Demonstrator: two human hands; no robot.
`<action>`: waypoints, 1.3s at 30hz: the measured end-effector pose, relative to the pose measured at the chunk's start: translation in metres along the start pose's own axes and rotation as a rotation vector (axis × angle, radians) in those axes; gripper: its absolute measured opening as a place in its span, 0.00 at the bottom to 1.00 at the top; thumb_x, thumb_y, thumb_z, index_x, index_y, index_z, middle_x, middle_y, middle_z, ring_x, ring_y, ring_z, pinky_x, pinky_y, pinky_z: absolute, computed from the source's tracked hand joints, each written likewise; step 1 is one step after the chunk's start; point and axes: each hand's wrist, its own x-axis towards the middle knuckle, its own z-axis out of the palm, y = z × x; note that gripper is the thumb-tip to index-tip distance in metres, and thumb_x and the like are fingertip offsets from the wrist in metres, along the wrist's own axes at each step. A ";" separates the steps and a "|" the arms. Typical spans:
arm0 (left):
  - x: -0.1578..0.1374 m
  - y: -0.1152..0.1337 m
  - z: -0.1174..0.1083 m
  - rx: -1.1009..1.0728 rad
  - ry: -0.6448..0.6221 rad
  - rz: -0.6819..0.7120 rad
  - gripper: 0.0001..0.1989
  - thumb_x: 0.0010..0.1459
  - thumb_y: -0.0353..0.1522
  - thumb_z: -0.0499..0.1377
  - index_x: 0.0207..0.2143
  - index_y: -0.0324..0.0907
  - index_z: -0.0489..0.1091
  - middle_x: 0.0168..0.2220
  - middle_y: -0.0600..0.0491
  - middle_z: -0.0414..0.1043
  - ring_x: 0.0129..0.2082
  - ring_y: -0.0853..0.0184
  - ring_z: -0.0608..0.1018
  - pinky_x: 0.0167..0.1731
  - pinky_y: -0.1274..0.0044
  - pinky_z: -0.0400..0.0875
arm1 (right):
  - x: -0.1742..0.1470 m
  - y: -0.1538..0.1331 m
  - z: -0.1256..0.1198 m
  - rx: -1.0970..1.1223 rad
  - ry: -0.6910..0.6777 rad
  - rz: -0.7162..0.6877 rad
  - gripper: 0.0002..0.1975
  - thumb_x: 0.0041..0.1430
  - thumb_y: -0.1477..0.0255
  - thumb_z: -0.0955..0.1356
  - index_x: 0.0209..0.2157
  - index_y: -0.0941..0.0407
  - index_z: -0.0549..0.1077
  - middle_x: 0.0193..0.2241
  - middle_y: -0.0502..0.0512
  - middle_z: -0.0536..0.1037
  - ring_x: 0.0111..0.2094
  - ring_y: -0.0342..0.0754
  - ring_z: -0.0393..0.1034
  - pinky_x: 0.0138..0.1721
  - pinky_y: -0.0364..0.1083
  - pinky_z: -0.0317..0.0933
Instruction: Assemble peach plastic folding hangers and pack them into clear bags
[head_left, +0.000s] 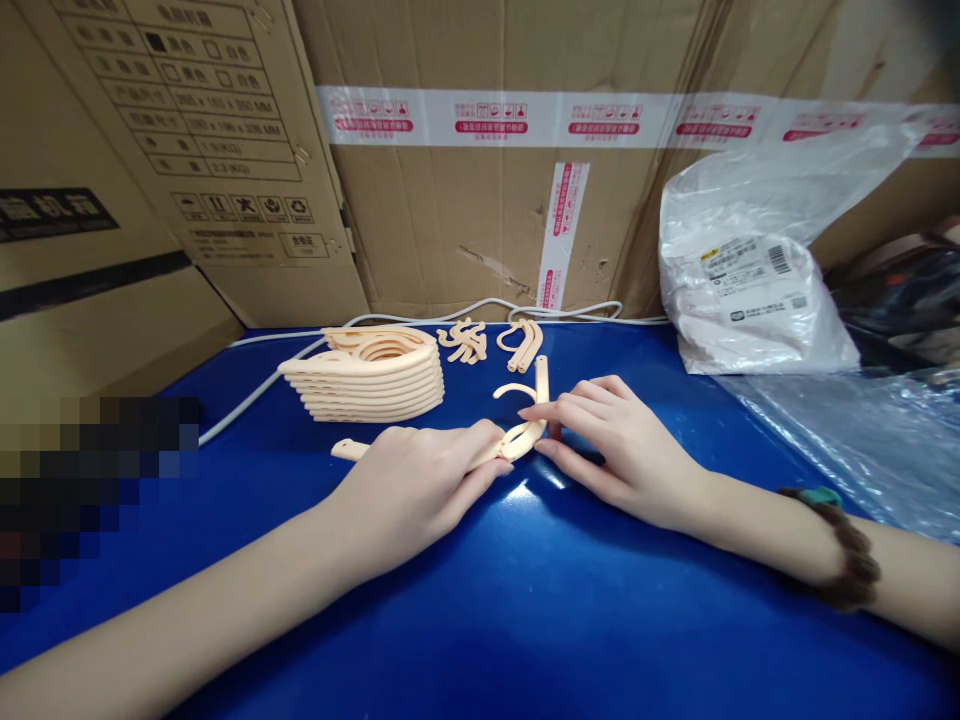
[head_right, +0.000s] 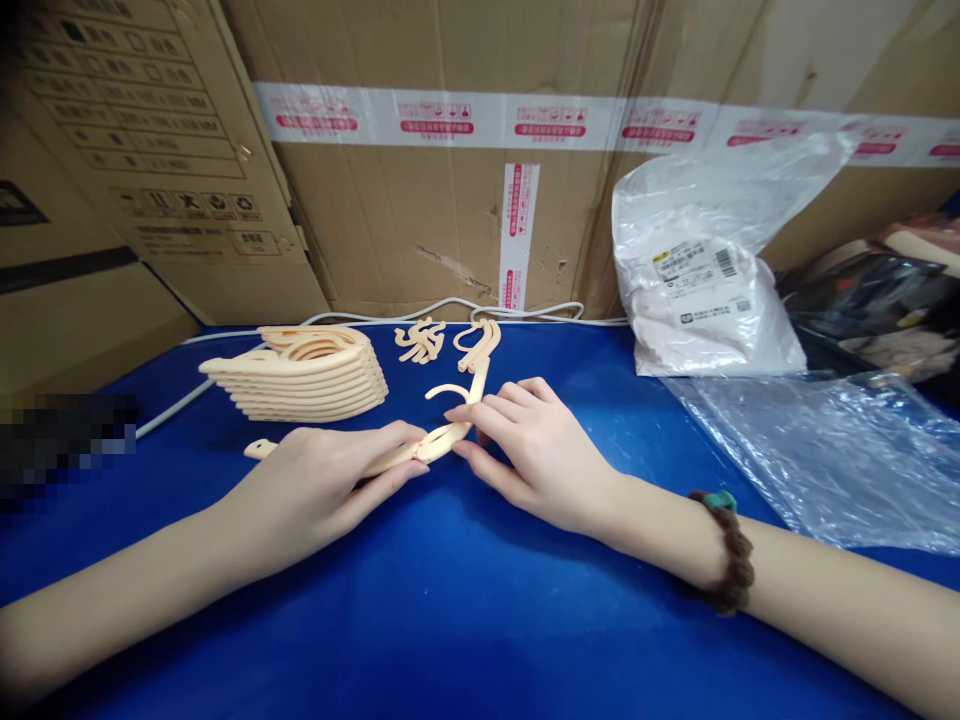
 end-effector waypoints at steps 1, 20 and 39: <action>0.000 0.001 -0.001 0.007 -0.007 -0.003 0.12 0.68 0.36 0.47 0.35 0.42 0.66 0.25 0.57 0.72 0.21 0.68 0.73 0.21 0.79 0.53 | 0.000 0.000 0.000 -0.007 -0.009 -0.001 0.12 0.68 0.70 0.62 0.48 0.58 0.70 0.35 0.53 0.77 0.37 0.47 0.68 0.43 0.49 0.53; -0.002 0.000 0.000 -0.086 0.041 0.051 0.12 0.60 0.40 0.61 0.45 0.47 0.69 0.29 0.61 0.77 0.24 0.70 0.76 0.22 0.80 0.58 | 0.003 0.004 0.002 -0.033 -0.077 0.261 0.09 0.67 0.69 0.61 0.32 0.55 0.64 0.30 0.50 0.71 0.33 0.49 0.61 0.37 0.49 0.50; 0.003 -0.005 -0.001 -0.031 0.053 0.034 0.07 0.65 0.36 0.55 0.35 0.42 0.67 0.33 0.56 0.71 0.33 0.66 0.72 0.28 0.77 0.59 | 0.003 0.011 0.003 -0.004 -0.083 0.248 0.10 0.58 0.83 0.60 0.31 0.55 0.64 0.34 0.52 0.73 0.35 0.48 0.62 0.37 0.48 0.51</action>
